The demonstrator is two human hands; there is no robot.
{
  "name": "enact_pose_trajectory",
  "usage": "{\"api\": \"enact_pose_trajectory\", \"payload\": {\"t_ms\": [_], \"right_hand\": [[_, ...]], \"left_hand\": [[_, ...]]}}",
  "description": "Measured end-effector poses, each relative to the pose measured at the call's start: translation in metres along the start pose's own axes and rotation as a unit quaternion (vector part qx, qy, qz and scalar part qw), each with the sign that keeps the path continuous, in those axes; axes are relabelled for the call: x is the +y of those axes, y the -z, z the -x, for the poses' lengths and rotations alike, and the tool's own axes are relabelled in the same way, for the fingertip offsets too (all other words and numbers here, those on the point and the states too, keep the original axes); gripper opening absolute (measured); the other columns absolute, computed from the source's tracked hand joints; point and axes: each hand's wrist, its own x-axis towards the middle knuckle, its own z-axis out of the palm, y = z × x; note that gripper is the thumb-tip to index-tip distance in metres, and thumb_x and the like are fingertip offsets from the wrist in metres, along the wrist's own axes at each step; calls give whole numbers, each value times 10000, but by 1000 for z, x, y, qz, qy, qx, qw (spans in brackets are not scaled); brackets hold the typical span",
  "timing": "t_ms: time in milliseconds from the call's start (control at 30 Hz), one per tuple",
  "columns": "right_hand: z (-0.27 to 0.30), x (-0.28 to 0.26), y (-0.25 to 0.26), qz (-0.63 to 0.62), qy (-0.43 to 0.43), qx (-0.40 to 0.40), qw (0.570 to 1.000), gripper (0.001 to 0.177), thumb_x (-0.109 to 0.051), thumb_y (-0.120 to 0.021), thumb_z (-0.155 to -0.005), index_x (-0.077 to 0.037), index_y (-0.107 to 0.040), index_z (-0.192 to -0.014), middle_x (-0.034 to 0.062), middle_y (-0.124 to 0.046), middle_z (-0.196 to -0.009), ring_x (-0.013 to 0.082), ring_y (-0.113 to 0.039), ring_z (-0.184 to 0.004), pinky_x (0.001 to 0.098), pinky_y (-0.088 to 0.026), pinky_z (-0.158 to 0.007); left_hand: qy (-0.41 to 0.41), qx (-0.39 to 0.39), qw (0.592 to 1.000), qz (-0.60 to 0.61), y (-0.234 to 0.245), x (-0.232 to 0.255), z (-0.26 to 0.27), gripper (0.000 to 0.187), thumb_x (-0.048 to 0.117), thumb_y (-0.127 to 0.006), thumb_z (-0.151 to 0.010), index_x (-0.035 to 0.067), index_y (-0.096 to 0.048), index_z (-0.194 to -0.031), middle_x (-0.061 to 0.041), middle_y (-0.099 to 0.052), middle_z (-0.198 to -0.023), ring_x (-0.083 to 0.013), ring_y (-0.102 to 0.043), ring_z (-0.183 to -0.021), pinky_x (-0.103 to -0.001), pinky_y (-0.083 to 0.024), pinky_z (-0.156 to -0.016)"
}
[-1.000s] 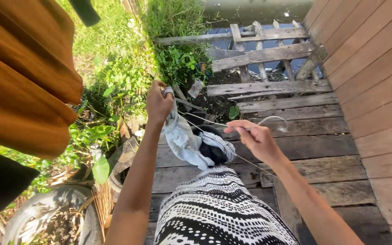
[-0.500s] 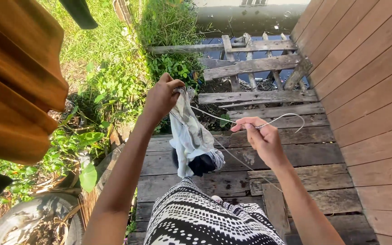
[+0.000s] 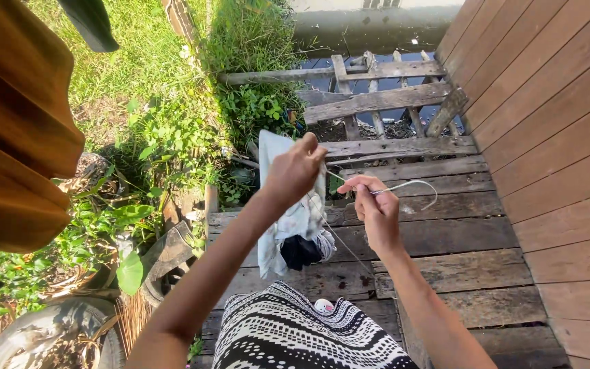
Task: The recorder is hanging wet clothes on hangers and a clothesline outdoors.
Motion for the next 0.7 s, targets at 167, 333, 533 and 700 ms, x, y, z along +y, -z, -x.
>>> {"api": "enact_pose_trajectory", "payload": {"t_ms": [167,333,533,700], "right_hand": [[-6,4,10,-107,61,0,992,218,-43,-460,-1080,-48,-677,-1103,138,-763,-1012,18,-351,-520,198,-287,-455],[-20,6,11,-119,20,-30,992,214,-37,-468,-1058,-52,-677,-1100,157,-760,-1022,19,-361,-555,195,-306,-478],[-32,19,17,-131,-9,-62,989,217,-78,-452,-1068,-42,-664,-1096,163,-765,-1022,50,-452,-646,219,-392,-598],[-39,20,20,-124,-32,-101,987,236,-161,-478,-1077,-20,-657,-1141,152,-758,-1039,86,-513,-724,246,-434,-661]], "left_hand": [[-196,200,942,-182,60,-16,-21,110,294,-641,-784,202,-591,-749,-33,-660,-1049,-237,-659,-1059,-511,-603,-842],[-74,-134,988,-27,30,-51,-14,296,273,-521,-968,114,-530,-719,-79,-606,-661,-239,-618,-680,-453,-507,-668],[-68,-89,993,38,35,-44,-6,309,255,-532,-900,84,-473,-649,-95,-535,-556,-307,-571,-535,-465,-471,-557],[-49,-94,994,10,47,-52,-2,325,265,-547,-889,85,-486,-626,-114,-539,-544,-317,-584,-526,-471,-474,-550]]}}
